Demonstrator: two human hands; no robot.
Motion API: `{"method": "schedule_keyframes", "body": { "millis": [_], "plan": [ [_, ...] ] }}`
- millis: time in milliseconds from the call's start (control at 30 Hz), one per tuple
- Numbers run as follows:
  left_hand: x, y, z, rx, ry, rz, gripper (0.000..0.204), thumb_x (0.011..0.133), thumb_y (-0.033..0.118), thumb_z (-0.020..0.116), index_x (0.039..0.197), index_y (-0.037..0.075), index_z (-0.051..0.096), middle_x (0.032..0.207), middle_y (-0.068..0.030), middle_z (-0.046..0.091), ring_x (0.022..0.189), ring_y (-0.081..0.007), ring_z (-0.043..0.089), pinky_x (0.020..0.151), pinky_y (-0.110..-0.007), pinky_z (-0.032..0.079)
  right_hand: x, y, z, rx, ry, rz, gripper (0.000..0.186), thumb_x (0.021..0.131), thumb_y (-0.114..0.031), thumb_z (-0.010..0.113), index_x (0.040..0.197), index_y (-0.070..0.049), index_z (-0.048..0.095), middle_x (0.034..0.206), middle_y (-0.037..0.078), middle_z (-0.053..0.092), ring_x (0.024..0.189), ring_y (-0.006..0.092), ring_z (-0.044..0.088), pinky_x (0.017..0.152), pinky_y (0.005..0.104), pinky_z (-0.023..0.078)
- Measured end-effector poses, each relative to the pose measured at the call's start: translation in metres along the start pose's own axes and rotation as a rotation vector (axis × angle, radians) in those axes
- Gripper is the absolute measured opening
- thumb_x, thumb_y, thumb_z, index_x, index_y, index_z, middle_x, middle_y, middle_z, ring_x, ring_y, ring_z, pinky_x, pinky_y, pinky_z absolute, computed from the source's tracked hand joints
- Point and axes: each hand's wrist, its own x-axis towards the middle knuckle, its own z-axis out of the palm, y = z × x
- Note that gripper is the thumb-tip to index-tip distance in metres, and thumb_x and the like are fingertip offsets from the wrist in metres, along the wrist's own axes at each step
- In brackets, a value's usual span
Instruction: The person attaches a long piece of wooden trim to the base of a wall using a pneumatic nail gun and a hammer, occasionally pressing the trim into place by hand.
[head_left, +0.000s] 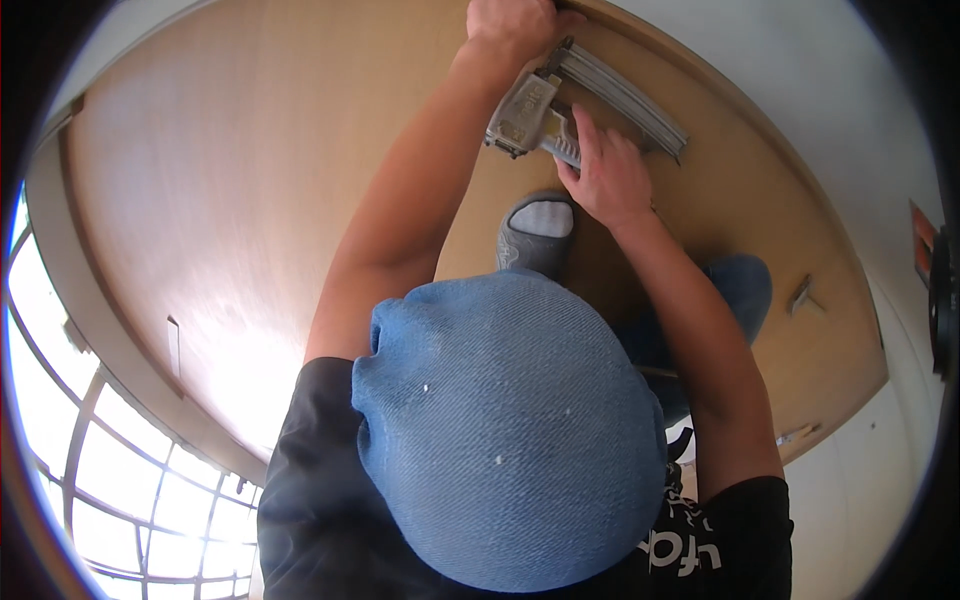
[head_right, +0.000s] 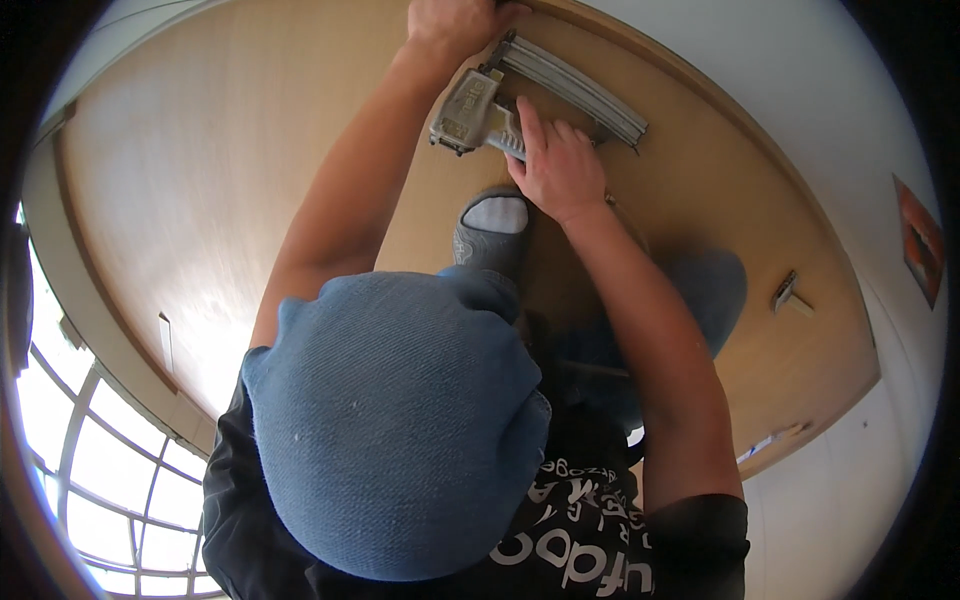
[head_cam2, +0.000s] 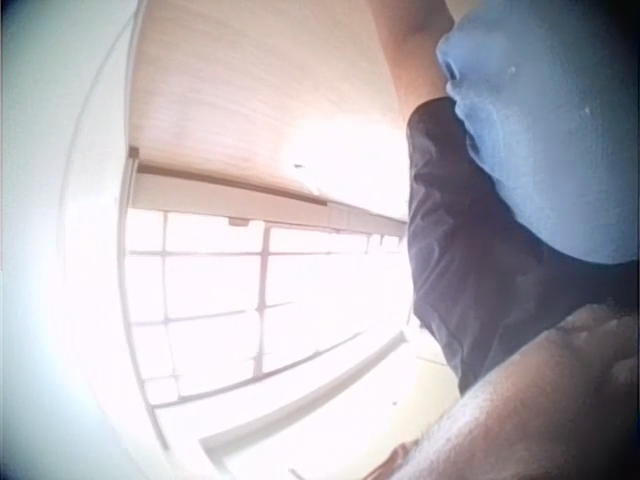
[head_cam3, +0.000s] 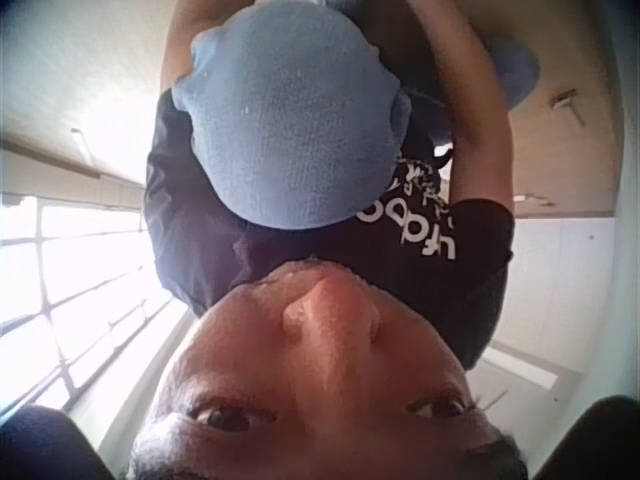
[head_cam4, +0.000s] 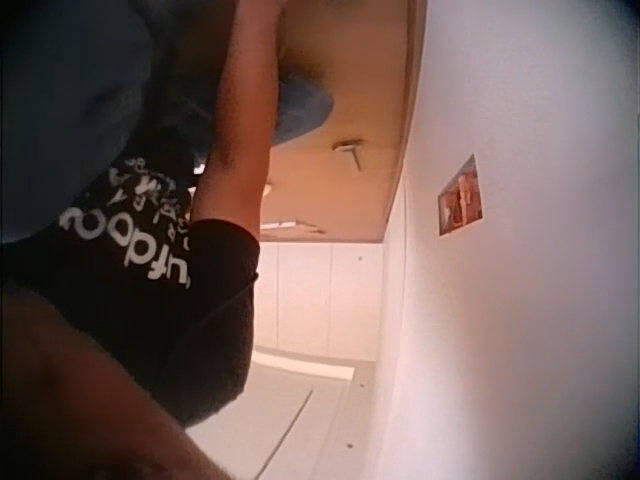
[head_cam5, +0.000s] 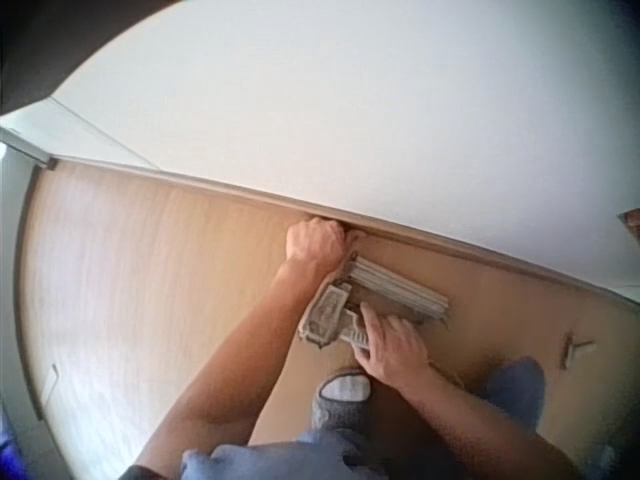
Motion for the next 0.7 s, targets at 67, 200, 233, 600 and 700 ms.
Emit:
{"method": "schedule_keyframes", "body": {
  "millis": [67,200,233,600,700],
  "plan": [
    [-0.001,0.001,0.0,-0.002,0.039,-0.011,0.066,0.098,0.066,0.051,0.084,0.009,0.08,0.089,-0.0155,0.078,0.085,-0.0317,0.077,0.074,-0.045,0.061,0.0,0.0,-0.002,0.004,0.0,-0.005,0.085,0.081,-0.029,0.081,0.151,-0.006,0.041,0.097,0.011,0.068,0.093,0.0311,0.064,0.082,0.0456,0.053],
    [-0.002,-0.005,0.004,0.012,0.085,0.021,0.065,0.098,0.066,0.051,0.086,0.008,0.08,0.088,-0.017,0.077,0.085,-0.0325,0.076,0.074,-0.046,0.061,0.001,-0.001,-0.005,0.016,-0.006,-0.006,0.082,0.082,-0.03,0.08,0.15,-0.006,0.041,0.099,0.012,0.069,0.094,0.0312,0.064,0.082,0.0458,0.053],
    [-0.001,-0.007,0.009,0.017,0.118,0.04,0.065,0.098,0.066,0.052,0.086,0.008,0.08,0.087,-0.0177,0.077,0.084,-0.0331,0.076,0.073,-0.047,0.061,0.001,-0.001,-0.005,0.018,0.001,-0.008,0.082,0.082,-0.03,0.08,0.15,-0.006,0.041,0.099,0.012,0.069,0.094,0.0312,0.064,0.082,0.0458,0.053],
    [-0.007,-0.023,0.018,-0.065,0.367,0.143,0.062,0.097,0.064,0.057,0.075,0.007,0.073,0.077,-0.0167,0.074,0.073,-0.0391,0.072,0.064,-0.049,0.059,0.001,-0.003,-0.007,-0.001,-0.051,0.019,0.08,0.083,-0.031,0.08,0.149,-0.006,0.042,0.102,0.012,0.07,0.096,0.0308,0.064,0.086,0.0447,0.053],
    [-0.007,-0.021,0.017,-0.101,0.297,0.117,0.062,0.097,0.062,0.057,0.073,0.007,0.072,0.076,-0.0166,0.073,0.071,-0.039,0.072,0.061,-0.05,0.058,0.0,-0.002,-0.007,0.021,-0.046,0.019,0.081,0.083,-0.032,0.08,0.15,-0.006,0.042,0.102,0.012,0.069,0.096,0.0308,0.064,0.086,0.0451,0.053]
  ]
}}
